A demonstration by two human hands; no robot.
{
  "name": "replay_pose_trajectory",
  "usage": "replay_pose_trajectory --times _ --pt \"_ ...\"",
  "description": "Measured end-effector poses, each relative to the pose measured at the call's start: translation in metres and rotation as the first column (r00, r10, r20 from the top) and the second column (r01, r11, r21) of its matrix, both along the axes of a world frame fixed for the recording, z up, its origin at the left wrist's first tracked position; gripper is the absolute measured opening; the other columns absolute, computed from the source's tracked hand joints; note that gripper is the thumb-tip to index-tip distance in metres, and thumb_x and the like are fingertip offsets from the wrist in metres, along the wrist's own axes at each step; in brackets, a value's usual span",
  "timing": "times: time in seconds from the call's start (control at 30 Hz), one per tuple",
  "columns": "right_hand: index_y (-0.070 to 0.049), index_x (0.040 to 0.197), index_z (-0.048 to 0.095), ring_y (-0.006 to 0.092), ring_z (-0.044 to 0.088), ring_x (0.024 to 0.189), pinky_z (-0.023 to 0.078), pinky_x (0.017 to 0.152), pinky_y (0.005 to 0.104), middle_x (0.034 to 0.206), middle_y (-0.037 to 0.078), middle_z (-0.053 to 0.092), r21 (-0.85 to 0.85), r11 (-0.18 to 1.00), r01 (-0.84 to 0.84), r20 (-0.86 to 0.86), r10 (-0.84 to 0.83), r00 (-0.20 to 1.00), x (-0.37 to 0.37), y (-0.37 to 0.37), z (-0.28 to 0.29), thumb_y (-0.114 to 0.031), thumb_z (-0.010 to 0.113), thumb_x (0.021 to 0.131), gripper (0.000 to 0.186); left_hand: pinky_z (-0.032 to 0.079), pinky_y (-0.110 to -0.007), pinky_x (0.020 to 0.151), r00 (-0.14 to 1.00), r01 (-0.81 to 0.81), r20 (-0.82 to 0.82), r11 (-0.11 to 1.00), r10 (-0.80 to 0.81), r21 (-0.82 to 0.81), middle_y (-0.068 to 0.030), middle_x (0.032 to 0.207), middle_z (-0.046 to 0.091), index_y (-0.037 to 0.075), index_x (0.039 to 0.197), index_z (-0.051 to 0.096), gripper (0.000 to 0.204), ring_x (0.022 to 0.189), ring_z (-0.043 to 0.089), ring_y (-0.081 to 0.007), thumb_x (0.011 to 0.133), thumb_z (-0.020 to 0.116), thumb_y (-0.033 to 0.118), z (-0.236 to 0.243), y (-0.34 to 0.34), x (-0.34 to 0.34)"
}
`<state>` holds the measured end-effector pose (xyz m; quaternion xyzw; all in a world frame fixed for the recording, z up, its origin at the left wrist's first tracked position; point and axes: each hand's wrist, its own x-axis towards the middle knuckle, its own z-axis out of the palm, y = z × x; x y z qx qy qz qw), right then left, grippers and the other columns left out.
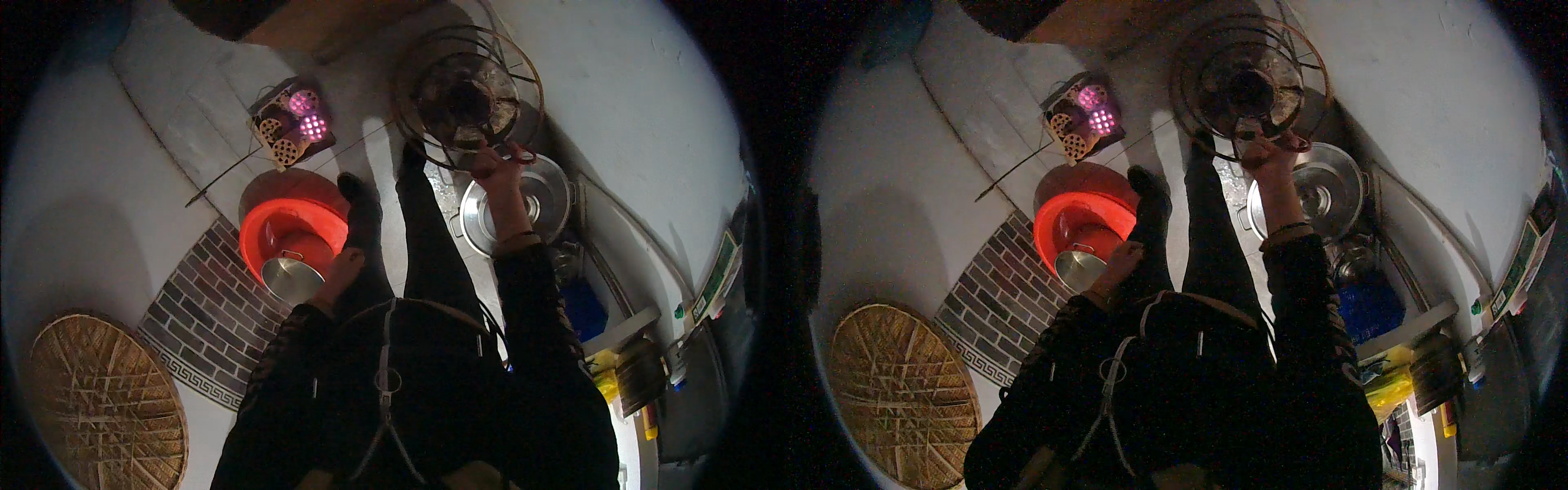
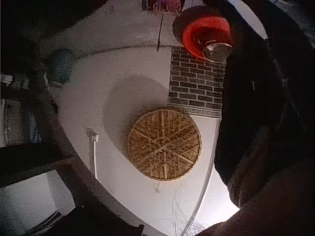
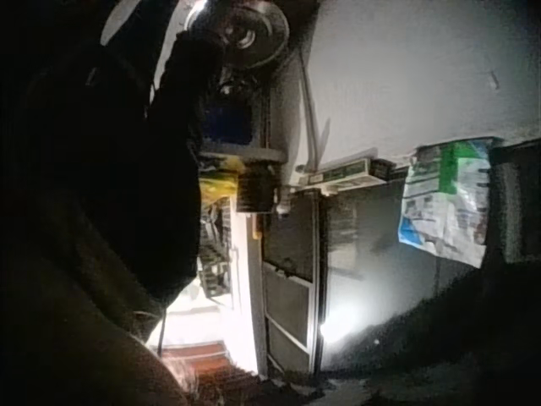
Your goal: The person uses metal tongs to adjust and arrange charcoal pieces inside a small charcoal stove. They repeatedly pick up pieces, reposition them within the stove, and occasionally remove small fragments, continuing this process throughout the clip.
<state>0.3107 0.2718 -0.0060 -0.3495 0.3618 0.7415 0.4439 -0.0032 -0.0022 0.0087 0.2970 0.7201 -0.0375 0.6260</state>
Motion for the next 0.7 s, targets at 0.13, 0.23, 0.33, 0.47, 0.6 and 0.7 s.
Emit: replay_pose_trajectory --times 0.13,0.23,0.33,0.47,0.6,0.7 --pt "-0.011 0.086 0.050 0.0109 0.031 0.043 0.029 0.039 0.0240 0.054 -0.004 0.028 -0.050 0.998 0.037 0.141 -0.030 0.990 -0.018 0.002 -0.007 -0.043 0.055 0.070 0.036 0.048 -0.035 0.079 1.000 -0.005 0.020 1.000 0.005 0.022 -0.0139 0.094 0.064 0.003 0.104 0.059 0.031 0.089 0.061 -0.0246 0.083 0.054 0.026 -0.005 0.000 0.001" --pt "-0.007 0.095 0.050 0.0095 0.038 0.043 0.028 0.038 0.0206 0.056 -0.003 0.038 0.013 0.996 0.088 0.140 -0.089 0.986 -0.032 0.006 0.001 -0.040 0.054 0.075 0.039 0.048 -0.035 0.080 0.997 -0.050 0.051 0.998 0.053 -0.046 -0.0139 0.093 0.064 0.003 0.104 0.059 0.031 0.089 0.062 -0.0242 0.084 0.054 0.025 -0.005 0.002 0.002" --pt "-0.008 0.093 0.053 0.0084 0.039 0.044 0.030 0.040 0.0176 0.063 -0.001 0.045 0.014 0.971 0.237 0.138 -0.237 0.962 -0.043 0.019 0.000 -0.038 0.050 0.078 0.034 0.047 -0.035 0.080 0.998 -0.035 0.051 0.998 0.037 -0.044 -0.0143 0.093 0.064 0.002 0.104 0.059 0.031 0.090 0.061 -0.0245 0.084 0.054 0.025 -0.001 0.006 0.004" --pt "-0.001 0.090 0.051 0.0098 0.037 0.042 0.031 0.041 0.0192 0.059 -0.002 0.041 -0.213 0.955 0.209 0.316 -0.135 0.939 -0.031 0.039 -0.030 -0.036 0.050 0.077 0.037 0.048 -0.034 0.079 0.994 -0.101 0.046 0.994 0.104 -0.050 -0.0145 0.092 0.064 0.001 0.103 0.059 0.030 0.088 0.061 -0.0249 0.084 0.054 0.025 0.003 0.011 0.004" --pt "-0.002 0.095 0.050 0.0109 0.035 0.041 0.032 0.040 0.0244 0.055 -0.002 0.037 -0.069 0.972 0.226 0.046 -0.223 0.974 0.019 0.029 -0.062 -0.032 0.050 0.079 0.034 0.048 -0.033 0.076 0.994 -0.092 0.058 0.996 0.091 0.008 -0.0137 0.092 0.063 0.001 0.102 0.059 0.030 0.085 0.061 -0.0234 0.084 0.055 0.024 0.003 0.013 0.006" --pt "0.000 0.096 0.048 0.0103 0.034 0.041 0.031 0.040 0.0240 0.054 -0.004 0.035 -0.021 0.984 0.175 -0.066 -0.176 0.982 0.037 0.015 -0.073 -0.029 0.051 0.079 0.034 0.048 -0.033 0.077 0.989 -0.118 0.081 0.992 0.122 -0.051 -0.0133 0.091 0.062 0.001 0.104 0.058 0.030 0.086 0.060 -0.0222 0.084 0.056 0.023 0.003 0.014 0.007"
